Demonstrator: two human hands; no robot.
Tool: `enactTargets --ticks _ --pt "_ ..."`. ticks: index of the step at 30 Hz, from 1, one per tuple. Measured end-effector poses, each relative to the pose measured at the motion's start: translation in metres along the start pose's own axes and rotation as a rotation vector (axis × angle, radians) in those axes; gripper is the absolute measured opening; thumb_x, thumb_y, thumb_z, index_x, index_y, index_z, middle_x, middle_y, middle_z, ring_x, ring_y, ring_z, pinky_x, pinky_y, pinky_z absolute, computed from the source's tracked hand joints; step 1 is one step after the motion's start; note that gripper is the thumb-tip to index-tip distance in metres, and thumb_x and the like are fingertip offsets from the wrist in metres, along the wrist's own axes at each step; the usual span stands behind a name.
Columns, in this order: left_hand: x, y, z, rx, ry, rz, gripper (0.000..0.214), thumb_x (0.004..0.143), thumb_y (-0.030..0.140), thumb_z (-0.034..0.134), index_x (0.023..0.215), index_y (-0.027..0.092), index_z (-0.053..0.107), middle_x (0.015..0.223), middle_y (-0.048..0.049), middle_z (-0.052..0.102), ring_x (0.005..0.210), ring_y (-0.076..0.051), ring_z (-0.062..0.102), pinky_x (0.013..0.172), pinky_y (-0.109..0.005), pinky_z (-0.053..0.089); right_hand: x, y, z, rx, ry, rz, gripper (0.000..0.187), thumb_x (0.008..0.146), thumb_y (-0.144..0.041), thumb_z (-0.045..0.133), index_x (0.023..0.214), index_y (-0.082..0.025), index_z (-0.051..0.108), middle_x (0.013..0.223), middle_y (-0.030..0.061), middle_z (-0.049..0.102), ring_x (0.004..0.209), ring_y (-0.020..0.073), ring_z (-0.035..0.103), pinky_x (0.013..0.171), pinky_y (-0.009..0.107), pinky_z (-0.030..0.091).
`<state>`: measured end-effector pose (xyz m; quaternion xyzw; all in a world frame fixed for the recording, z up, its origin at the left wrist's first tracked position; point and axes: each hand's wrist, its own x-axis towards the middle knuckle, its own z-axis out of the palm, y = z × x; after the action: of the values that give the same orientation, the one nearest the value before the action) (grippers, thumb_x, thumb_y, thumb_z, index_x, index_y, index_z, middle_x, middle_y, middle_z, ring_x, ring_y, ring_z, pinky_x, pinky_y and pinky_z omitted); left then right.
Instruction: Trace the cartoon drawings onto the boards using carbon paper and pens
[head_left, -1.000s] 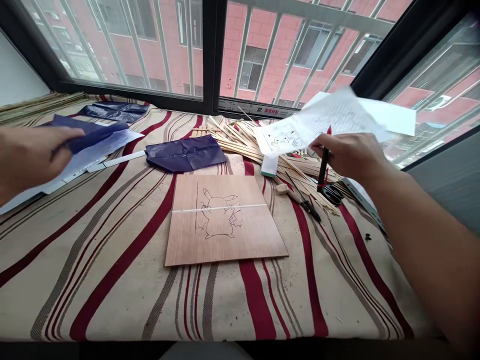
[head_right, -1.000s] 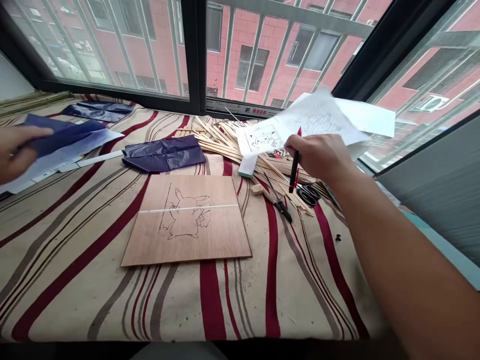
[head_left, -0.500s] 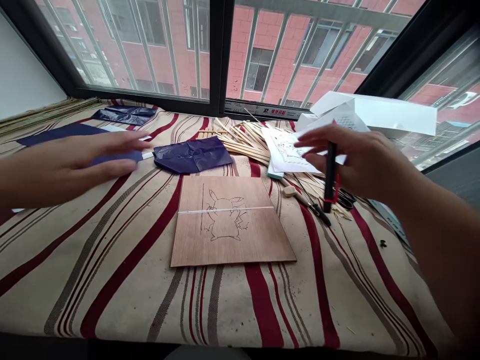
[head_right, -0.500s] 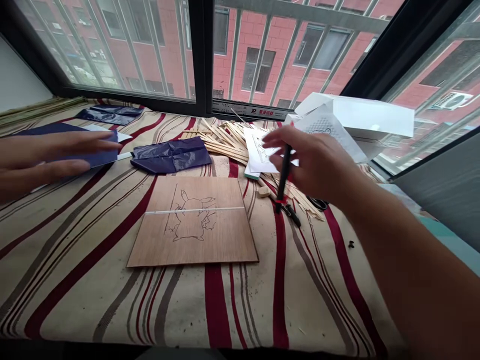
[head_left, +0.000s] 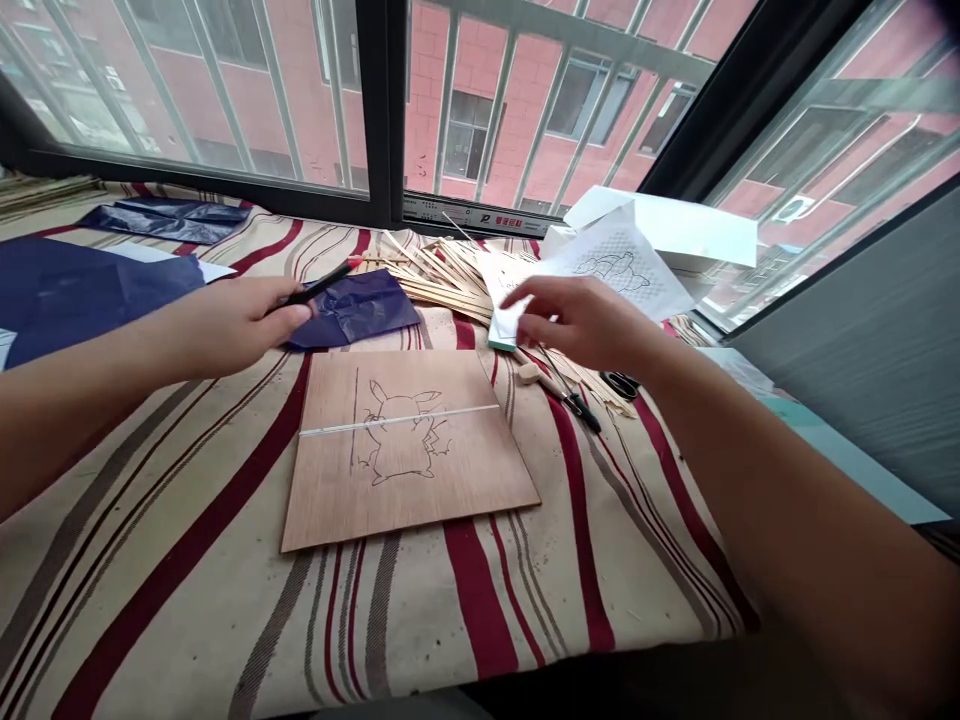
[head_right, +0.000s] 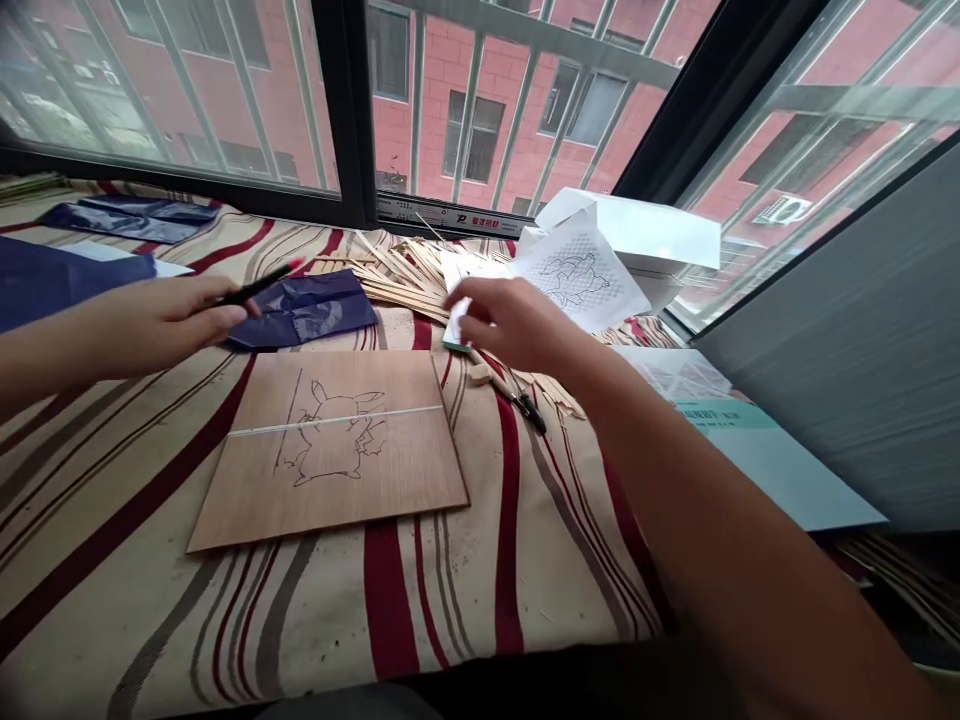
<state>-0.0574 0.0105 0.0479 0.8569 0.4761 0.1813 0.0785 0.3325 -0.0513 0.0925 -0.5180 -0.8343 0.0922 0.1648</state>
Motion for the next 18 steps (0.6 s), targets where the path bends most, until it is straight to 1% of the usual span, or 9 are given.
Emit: enactTargets --ticks 2,3,5,7,9,11,13,15,18 --pt "-0.005 -0.020 0.008 0.233 -0.063 -0.163 0.079 0.101 0.081 0.020 0.127 0.019 0.064 0.110 -0.0057 0.072 0.103 -0.034 0.066 0.092 -0.044 0.048 -0.015 0.024 -0.001 -0.095 -0.028 0.157 0.022 0.091 -0.021 0.056 0.105 -0.017 0.072 0.075 0.0031 0.075 0.065 0.0175 0.066 0.068 0.034 0.047" --pt "-0.008 -0.025 0.012 0.300 -0.097 -0.210 0.082 0.102 0.080 0.014 0.132 0.019 0.061 0.115 -0.0070 0.072 0.107 -0.036 0.067 0.094 -0.046 0.048 -0.022 0.034 0.001 -0.112 -0.066 0.185 0.020 0.091 -0.023 0.056 0.102 -0.018 0.072 0.076 0.0029 0.075 0.065 0.0176 0.065 0.068 0.034 0.046" --pt "-0.015 -0.027 0.019 0.384 -0.150 -0.267 0.086 0.103 0.076 0.004 0.139 0.017 0.055 0.114 -0.0119 0.072 0.107 -0.040 0.069 0.093 -0.051 0.048 -0.033 0.045 0.005 -0.119 -0.156 0.202 0.020 0.093 -0.031 0.057 0.101 -0.020 0.072 0.078 0.0022 0.075 0.066 0.0178 0.064 0.067 0.032 0.045" --pt "-0.022 -0.023 0.019 0.402 -0.164 -0.303 0.086 0.103 0.077 0.007 0.144 0.016 0.051 0.113 -0.0145 0.073 0.110 -0.045 0.069 0.095 -0.058 0.048 -0.042 0.049 0.009 -0.098 -0.205 0.196 0.025 0.095 -0.038 0.057 0.105 -0.022 0.072 0.082 0.0023 0.075 0.068 0.0181 0.065 0.067 0.032 0.046" --pt "-0.027 -0.018 0.014 0.379 -0.163 -0.315 0.081 0.102 0.079 0.020 0.152 0.020 0.045 0.126 -0.0140 0.072 0.119 -0.047 0.066 0.101 -0.063 0.046 -0.047 0.048 0.010 -0.067 -0.224 0.180 0.029 0.097 -0.043 0.057 0.109 -0.022 0.073 0.088 0.0030 0.076 0.071 0.0184 0.065 0.069 0.031 0.047" --pt "-0.031 -0.011 0.005 0.336 -0.146 -0.288 0.079 0.102 0.078 0.030 0.158 0.024 0.039 0.148 -0.0125 0.062 0.132 -0.047 0.059 0.109 -0.065 0.043 -0.048 0.046 0.010 -0.073 -0.247 0.162 0.031 0.097 -0.045 0.058 0.111 -0.023 0.073 0.094 0.0041 0.077 0.076 0.0193 0.066 0.070 0.032 0.047" --pt "-0.033 0.000 0.000 0.289 -0.092 -0.225 0.075 0.103 0.075 0.034 0.157 0.024 0.042 0.161 -0.0103 0.051 0.144 -0.047 0.047 0.118 -0.064 0.036 -0.048 0.046 0.008 -0.127 -0.270 0.154 0.032 0.095 -0.046 0.060 0.112 -0.022 0.074 0.099 0.0060 0.077 0.079 0.0211 0.066 0.071 0.032 0.047" --pt "-0.033 0.015 0.001 0.267 -0.038 -0.134 0.071 0.104 0.071 0.036 0.152 0.020 0.050 0.158 -0.0101 0.053 0.148 -0.043 0.043 0.123 -0.058 0.033 -0.048 0.049 0.008 -0.152 -0.288 0.163 0.034 0.096 -0.047 0.059 0.113 -0.022 0.073 0.101 0.0068 0.077 0.080 0.0220 0.066 0.070 0.033 0.046" --pt "-0.027 0.036 0.016 0.242 -0.077 0.044 0.062 0.109 0.053 0.027 0.146 0.011 0.054 0.139 -0.0156 0.064 0.133 -0.034 0.057 0.116 -0.050 0.042 -0.046 0.056 0.011 -0.098 -0.279 0.206 0.032 0.099 -0.044 0.051 0.112 -0.023 0.072 0.095 0.0054 0.075 0.077 0.0212 0.065 0.070 0.032 0.045"
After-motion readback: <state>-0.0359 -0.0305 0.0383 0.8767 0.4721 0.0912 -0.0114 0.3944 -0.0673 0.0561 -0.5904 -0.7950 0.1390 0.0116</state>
